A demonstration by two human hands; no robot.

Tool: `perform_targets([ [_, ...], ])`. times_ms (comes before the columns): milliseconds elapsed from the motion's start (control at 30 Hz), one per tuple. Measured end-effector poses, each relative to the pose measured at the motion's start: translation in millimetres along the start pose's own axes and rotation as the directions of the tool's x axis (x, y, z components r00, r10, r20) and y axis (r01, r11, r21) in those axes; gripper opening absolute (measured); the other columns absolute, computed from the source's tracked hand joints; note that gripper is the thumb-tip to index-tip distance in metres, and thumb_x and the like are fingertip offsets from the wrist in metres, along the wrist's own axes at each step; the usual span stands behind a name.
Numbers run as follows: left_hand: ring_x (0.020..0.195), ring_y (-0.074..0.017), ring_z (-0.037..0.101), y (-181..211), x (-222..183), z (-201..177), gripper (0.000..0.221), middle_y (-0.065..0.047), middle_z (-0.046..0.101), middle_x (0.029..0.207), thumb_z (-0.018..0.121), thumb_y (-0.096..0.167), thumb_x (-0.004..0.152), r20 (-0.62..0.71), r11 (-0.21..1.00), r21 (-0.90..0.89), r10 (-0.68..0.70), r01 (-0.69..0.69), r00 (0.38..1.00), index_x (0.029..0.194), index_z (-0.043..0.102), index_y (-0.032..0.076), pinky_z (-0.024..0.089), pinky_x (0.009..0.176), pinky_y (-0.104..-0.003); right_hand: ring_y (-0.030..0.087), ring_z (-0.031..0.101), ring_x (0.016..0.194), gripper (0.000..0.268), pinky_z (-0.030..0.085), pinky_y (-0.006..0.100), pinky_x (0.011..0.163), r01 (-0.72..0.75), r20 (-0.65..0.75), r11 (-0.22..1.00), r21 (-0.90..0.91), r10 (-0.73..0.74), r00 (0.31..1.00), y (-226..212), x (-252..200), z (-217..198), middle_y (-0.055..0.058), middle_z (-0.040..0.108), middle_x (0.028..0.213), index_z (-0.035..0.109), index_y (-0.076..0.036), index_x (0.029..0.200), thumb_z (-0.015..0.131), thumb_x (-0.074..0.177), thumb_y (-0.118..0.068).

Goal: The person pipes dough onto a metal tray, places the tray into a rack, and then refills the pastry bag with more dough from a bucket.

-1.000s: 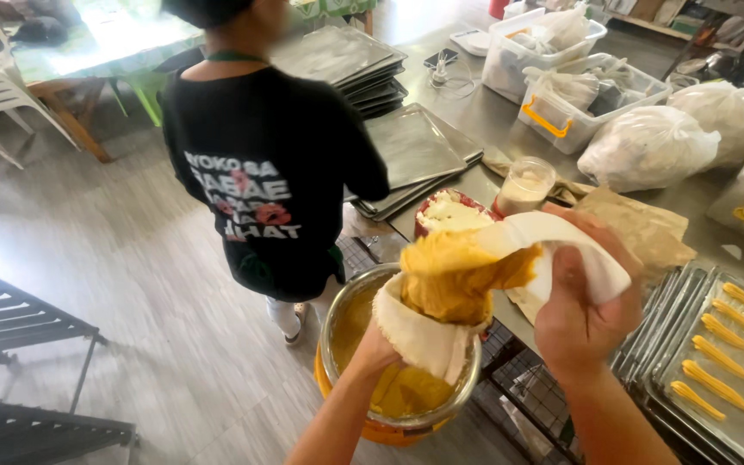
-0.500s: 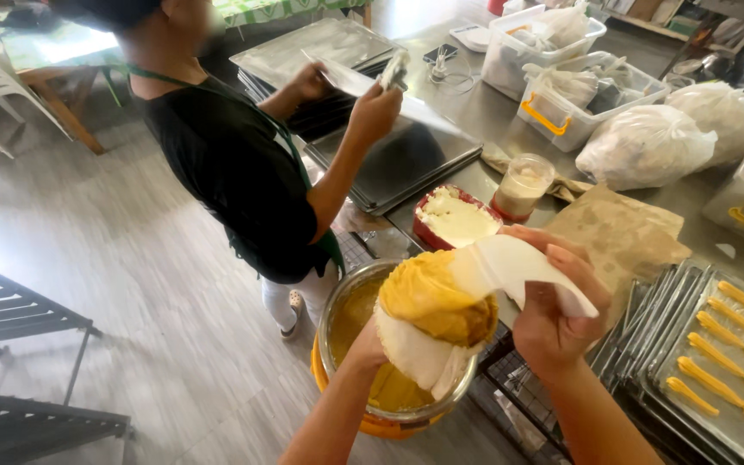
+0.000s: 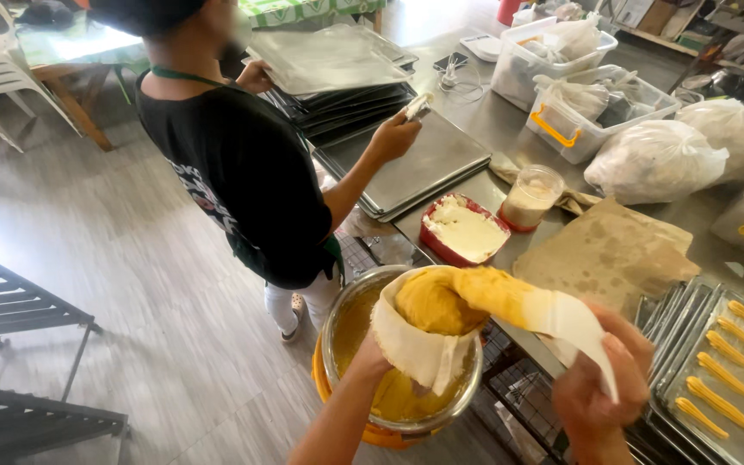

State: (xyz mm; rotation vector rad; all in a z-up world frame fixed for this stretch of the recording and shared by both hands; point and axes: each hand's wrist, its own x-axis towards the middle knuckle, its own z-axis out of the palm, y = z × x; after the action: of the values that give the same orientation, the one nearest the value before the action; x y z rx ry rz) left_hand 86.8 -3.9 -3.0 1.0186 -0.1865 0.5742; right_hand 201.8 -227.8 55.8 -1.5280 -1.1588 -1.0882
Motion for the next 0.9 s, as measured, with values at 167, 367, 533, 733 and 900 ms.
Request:
perform_targets([
  [167, 0.127, -0.0218, 0.062, 7, 6, 6, 0.081, -0.014, 0.061, 0.14, 0.091, 0.019, 0.079, -0.003, 0.991, -0.131, -0.001, 0.001, 1.0, 0.146, 0.049, -0.001, 0.052, 0.111, -0.04, 0.027, 0.067, 0.109, 0.021, 0.06, 0.033, 0.094, -0.138, 0.056, 0.987, 0.081, 0.134, 0.989, -3, 8, -29, 0.024, 0.064, 0.127, 0.042, -0.007, 0.138, 0.051, 0.121, -0.013],
  [367, 0.126, -0.0228, 0.062, 14, 3, 15, 0.088, -0.016, 0.063, 0.139, 0.095, 0.021, 0.077, 0.079, 0.996, -0.078, -0.025, 0.031, 0.997, 0.147, 0.049, -0.003, 0.051, 0.113, -0.041, 0.026, 0.069, 0.114, 0.03, 0.057, 0.033, 0.096, -0.201, 0.028, 0.95, 0.239, 0.2, 0.979, -24, 35, 8, 0.022, 0.065, 0.126, 0.043, -0.006, 0.142, 0.056, 0.115, -0.008],
  [533, 0.13, -0.0189, 0.058, 9, -2, 5, 0.097, -0.012, 0.06, 0.142, 0.096, 0.025, 0.073, 0.072, 0.999, 0.038, 0.001, -0.003, 0.997, 0.152, 0.046, 0.0, 0.046, 0.116, -0.037, 0.021, 0.06, 0.121, 0.033, 0.053, 0.033, 0.106, -0.315, -0.101, 0.791, 0.525, 0.425, 0.899, -25, 71, 24, 0.012, 0.054, 0.139, 0.042, -0.005, 0.145, 0.058, 0.117, 0.001],
  [733, 0.136, -0.0187, 0.054, -7, -15, -8, 0.1, -0.011, 0.056, 0.148, 0.096, 0.025, 0.072, 0.002, 0.995, 0.104, 0.006, -0.006, 1.0, 0.153, 0.043, -0.001, 0.043, 0.12, -0.036, 0.021, 0.064, 0.12, 0.039, 0.059, 0.036, 0.103, -0.516, -0.062, 0.547, 0.659, 0.723, 0.688, -3, 97, 11, 0.01, 0.058, 0.139, 0.043, -0.007, 0.146, 0.059, 0.112, 0.003],
  [900, 0.137, -0.0189, 0.053, -15, -44, -23, 0.104, -0.01, 0.055, 0.15, 0.096, 0.025, 0.072, -0.032, 0.981, 0.186, 0.056, -0.049, 0.998, 0.156, 0.041, 0.0, 0.043, 0.12, -0.037, 0.021, 0.069, 0.123, 0.043, 0.061, 0.037, 0.105, -0.718, 0.008, 0.406, 0.566, 0.868, 0.497, 45, 49, 4, 0.011, 0.061, 0.142, 0.039, -0.01, 0.151, 0.058, 0.113, -0.006],
])
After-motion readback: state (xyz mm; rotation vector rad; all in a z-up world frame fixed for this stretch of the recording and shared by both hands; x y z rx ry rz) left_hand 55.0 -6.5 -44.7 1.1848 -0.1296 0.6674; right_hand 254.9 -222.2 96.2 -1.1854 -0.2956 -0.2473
